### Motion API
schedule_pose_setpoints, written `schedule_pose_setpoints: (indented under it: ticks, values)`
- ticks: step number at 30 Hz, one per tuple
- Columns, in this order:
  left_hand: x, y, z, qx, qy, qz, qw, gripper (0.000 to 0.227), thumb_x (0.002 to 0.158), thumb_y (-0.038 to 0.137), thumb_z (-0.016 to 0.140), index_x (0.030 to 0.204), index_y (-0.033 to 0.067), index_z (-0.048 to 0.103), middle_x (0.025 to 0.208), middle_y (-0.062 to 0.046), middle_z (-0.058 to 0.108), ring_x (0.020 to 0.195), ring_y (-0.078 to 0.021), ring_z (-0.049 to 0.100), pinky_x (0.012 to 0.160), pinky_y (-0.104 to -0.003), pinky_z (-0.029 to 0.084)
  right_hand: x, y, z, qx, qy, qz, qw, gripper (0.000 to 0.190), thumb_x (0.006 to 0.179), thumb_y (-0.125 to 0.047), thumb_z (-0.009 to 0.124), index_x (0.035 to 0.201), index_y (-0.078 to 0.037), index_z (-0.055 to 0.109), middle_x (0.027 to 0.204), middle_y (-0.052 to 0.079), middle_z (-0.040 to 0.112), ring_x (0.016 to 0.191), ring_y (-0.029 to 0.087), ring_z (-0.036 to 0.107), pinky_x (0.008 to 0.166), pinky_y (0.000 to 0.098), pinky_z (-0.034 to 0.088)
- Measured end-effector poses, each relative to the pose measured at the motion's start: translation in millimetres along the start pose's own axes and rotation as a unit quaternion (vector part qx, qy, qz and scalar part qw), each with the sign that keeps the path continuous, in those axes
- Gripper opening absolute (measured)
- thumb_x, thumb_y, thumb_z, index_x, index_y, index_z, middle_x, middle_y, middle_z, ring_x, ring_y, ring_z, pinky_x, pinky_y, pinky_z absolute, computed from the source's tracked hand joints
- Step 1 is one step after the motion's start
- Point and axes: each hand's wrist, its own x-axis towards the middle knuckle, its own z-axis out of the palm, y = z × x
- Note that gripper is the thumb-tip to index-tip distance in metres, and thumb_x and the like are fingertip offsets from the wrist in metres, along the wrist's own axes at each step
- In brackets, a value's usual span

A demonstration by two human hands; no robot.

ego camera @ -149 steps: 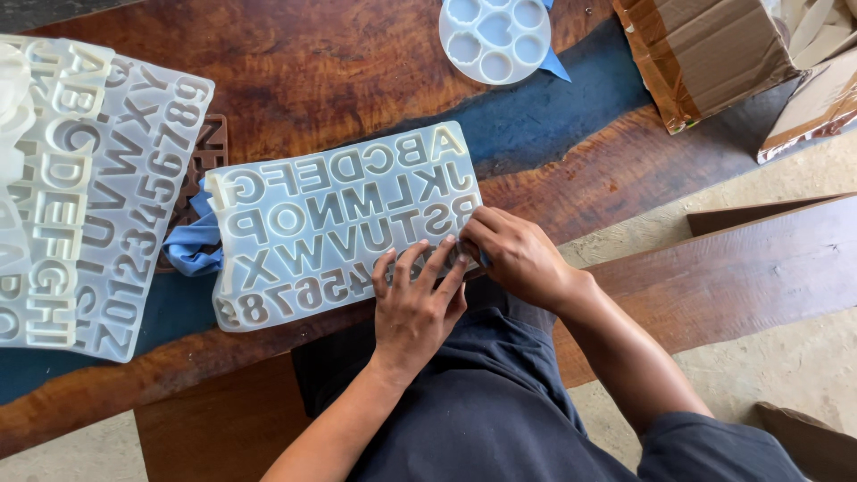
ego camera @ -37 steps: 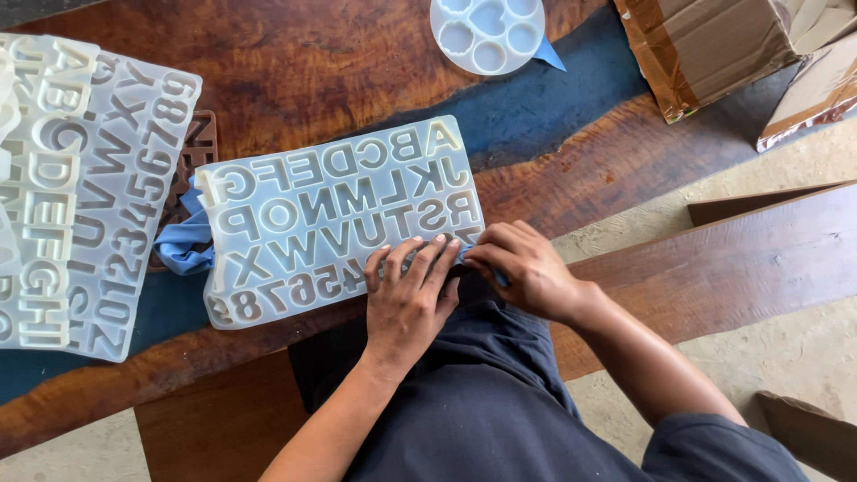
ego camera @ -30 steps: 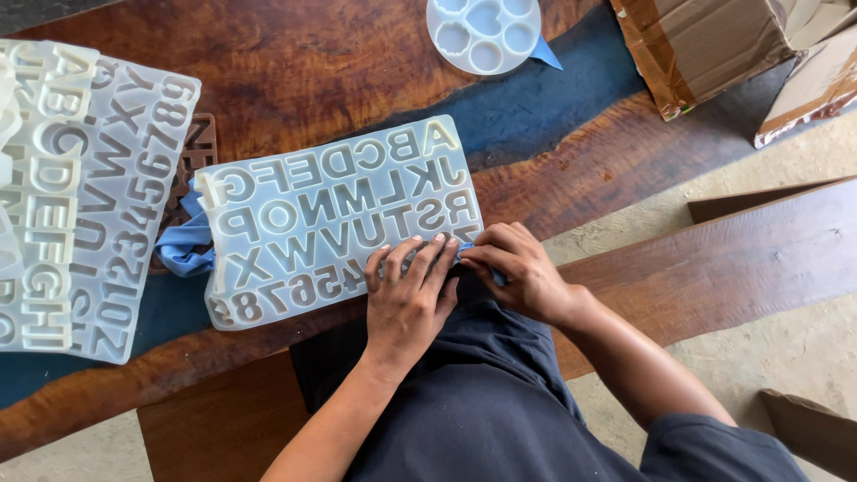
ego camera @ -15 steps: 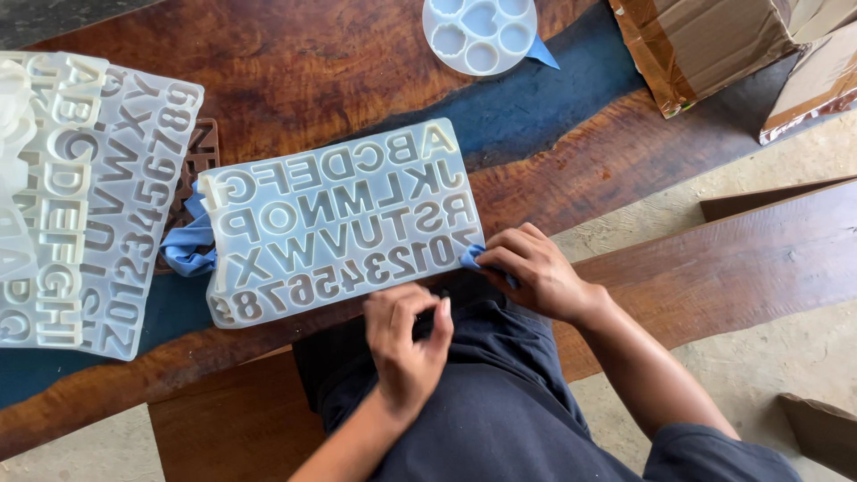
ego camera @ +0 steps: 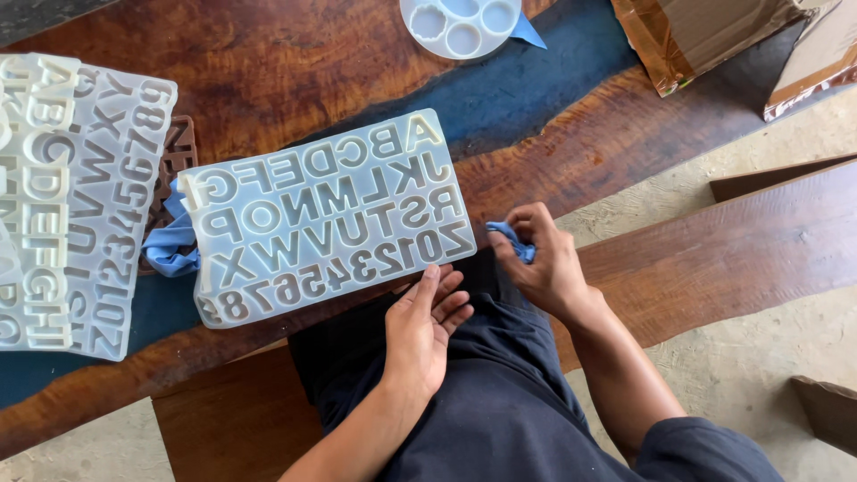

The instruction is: The person wipes a translucent silicone mold with alphabet and number cavities using a blue cloth. They systematically rub the surface and individual cavities, then place the mold aside and pick up another similar mold to continue wiping.

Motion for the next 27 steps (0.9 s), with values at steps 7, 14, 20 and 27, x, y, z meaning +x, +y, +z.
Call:
schedule_pose_setpoints:
  ticks: [7, 14, 20, 27]
  values:
    - [13.3, -16.8, 1.0, -0.038, 0.037, 0.037, 0.998, 0.021, 0.093, 0.018, 0.076, 0.103, -0.0007, 0.075, 0.083, -0.014, 0.069, 0.056, -0.0181, 0.059, 0.06, -0.038, 0.065, 7.3, -16.0, 14.2, 0.07, -0.082, 0.005, 0.994, 0.01, 0.089, -0.021, 0.073, 0.098, -0.016, 0.07, 0.059, 0.007, 0.061, 0.059, 0.018, 0.056, 0.058, 0.034, 0.048]
    - [-17.9, 10.5, 9.1, -0.054, 0.022, 0.036, 0.998, 0.017, 0.092, 0.015, 0.076, 0.101, 0.0036, 0.067, 0.098, -0.006, 0.068, 0.076, -0.0226, 0.07, 0.069, -0.041, 0.066, -10.6, -11.6, 12.6, 0.166, -0.055, -0.032, 0.984, 0.005, 0.089, -0.02, 0.078, 0.092, -0.017, 0.075, 0.052, -0.003, 0.055, 0.056, 0.006, 0.047, 0.053, 0.0217, 0.043]
    - [-16.2, 9.3, 1.9, -0.05, -0.024, 0.07, 0.996, 0.018, 0.096, 0.019, 0.07, 0.108, 0.0072, 0.064, 0.1, -0.005, 0.065, 0.088, -0.0202, 0.065, 0.06, -0.025, 0.054, -16.2, -8.9, 16.1, 0.153, -0.033, -0.025, 0.987, 0.005, 0.089, -0.021, 0.079, 0.09, -0.017, 0.076, 0.05, -0.001, 0.051, 0.053, 0.007, 0.046, 0.051, 0.0221, 0.041]
    - [-7.4, 3.5, 0.3, -0.051, -0.096, 0.11, 0.988, 0.013, 0.1, 0.019, 0.066, 0.095, 0.0066, 0.065, 0.085, -0.003, 0.063, 0.074, -0.0144, 0.055, 0.056, -0.021, 0.039, -12.5, -13.4, 21.1, 0.181, -0.046, -0.001, 0.982, 0.007, 0.092, -0.02, 0.076, 0.09, -0.013, 0.073, 0.05, -0.002, 0.05, 0.057, 0.006, 0.044, 0.054, 0.0218, 0.04]
